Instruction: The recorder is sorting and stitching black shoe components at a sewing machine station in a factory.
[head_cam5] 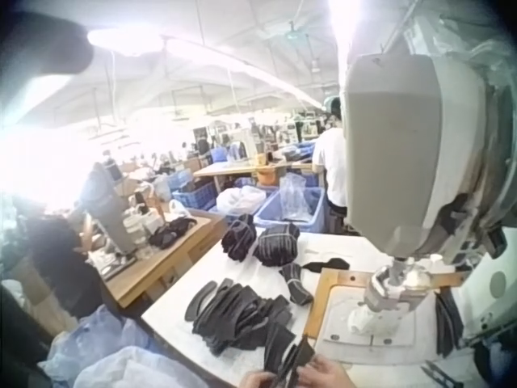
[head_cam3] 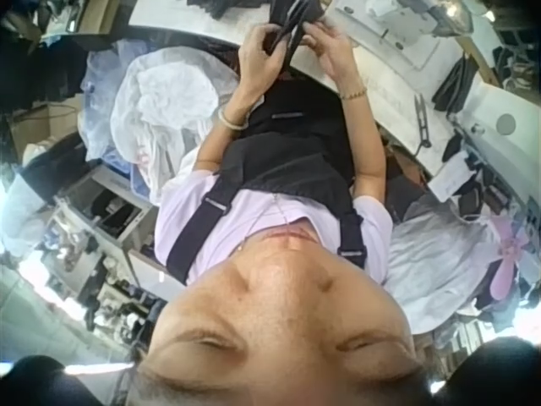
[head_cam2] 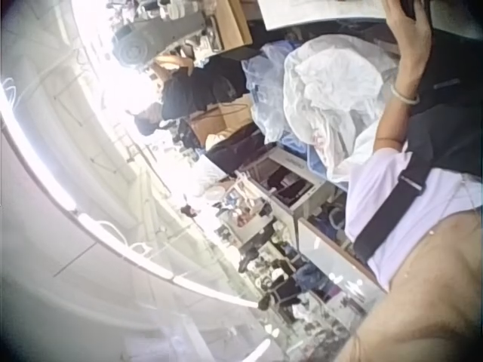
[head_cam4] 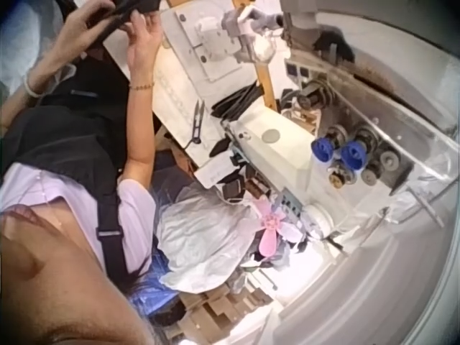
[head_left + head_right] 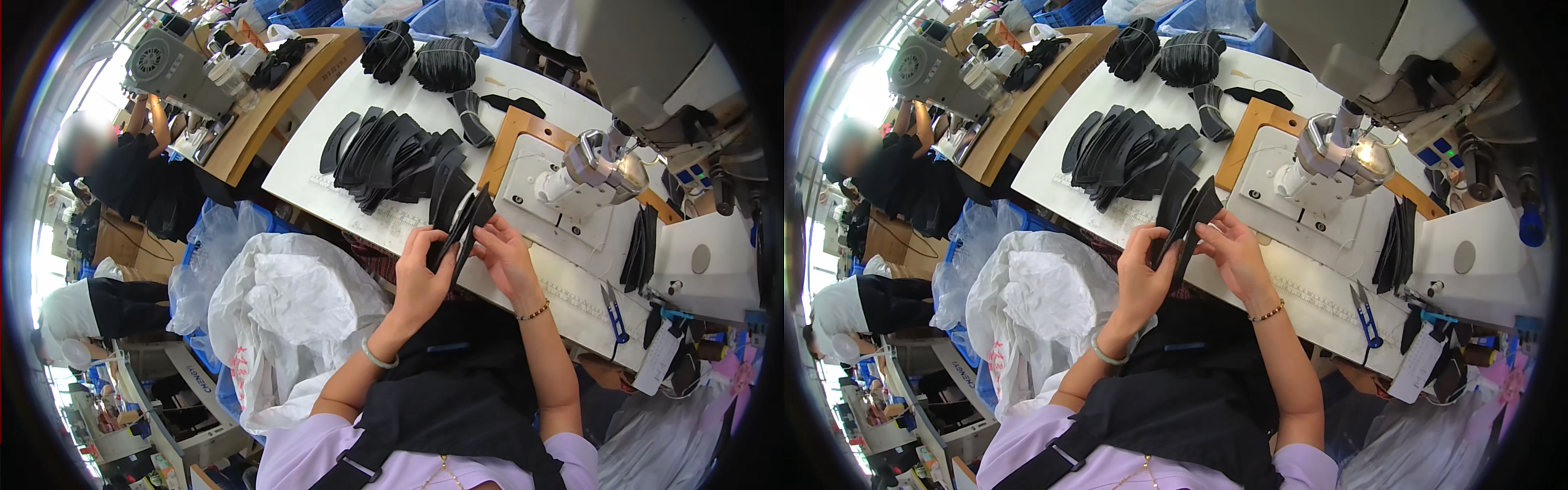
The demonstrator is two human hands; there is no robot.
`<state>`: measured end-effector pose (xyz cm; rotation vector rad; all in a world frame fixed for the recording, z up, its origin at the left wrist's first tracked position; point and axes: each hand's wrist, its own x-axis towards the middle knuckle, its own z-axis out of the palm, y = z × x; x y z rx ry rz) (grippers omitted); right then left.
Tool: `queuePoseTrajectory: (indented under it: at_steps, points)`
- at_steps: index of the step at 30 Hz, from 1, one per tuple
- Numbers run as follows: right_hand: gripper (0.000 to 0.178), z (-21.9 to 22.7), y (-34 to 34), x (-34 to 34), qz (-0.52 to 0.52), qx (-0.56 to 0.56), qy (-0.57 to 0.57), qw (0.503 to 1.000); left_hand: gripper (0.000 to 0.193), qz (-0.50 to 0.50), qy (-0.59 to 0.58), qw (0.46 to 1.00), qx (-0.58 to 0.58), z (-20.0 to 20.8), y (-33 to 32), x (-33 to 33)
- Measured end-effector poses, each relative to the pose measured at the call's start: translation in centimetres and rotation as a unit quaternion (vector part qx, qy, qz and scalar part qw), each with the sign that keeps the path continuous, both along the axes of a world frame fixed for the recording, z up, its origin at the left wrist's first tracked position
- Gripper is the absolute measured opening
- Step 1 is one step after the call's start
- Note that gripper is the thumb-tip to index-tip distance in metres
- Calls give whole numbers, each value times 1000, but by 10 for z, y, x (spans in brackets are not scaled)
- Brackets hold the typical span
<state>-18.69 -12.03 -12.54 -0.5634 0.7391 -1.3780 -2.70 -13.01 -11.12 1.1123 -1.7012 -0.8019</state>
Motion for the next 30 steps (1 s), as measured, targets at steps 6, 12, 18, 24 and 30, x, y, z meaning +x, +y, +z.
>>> queuePoseTrajectory:
  at_steps: [6, 12, 18, 24, 30]
  points:
    - [33, 1, 13, 9, -83, -37, 91, 992, 45, -87, 71, 990, 89, 10, 20, -17]
    - [42, 17, 26, 24, -124, -8, 137, 983, 47, -102, -62, 991, -66, -8, 18, -30]
    - [21, 30, 2, 31, -143, 77, 40, 986, 19, -102, -74, 987, -104, 15, -9, -15]
    - [23, 45, -34, 23, -137, 88, 110, 981, 23, 163, -178, 930, -277, 29, -71, 27]
    - [22, 29, -56, 33, -81, 61, 96, 990, 38, 166, -291, 912, -236, 28, -125, 46]
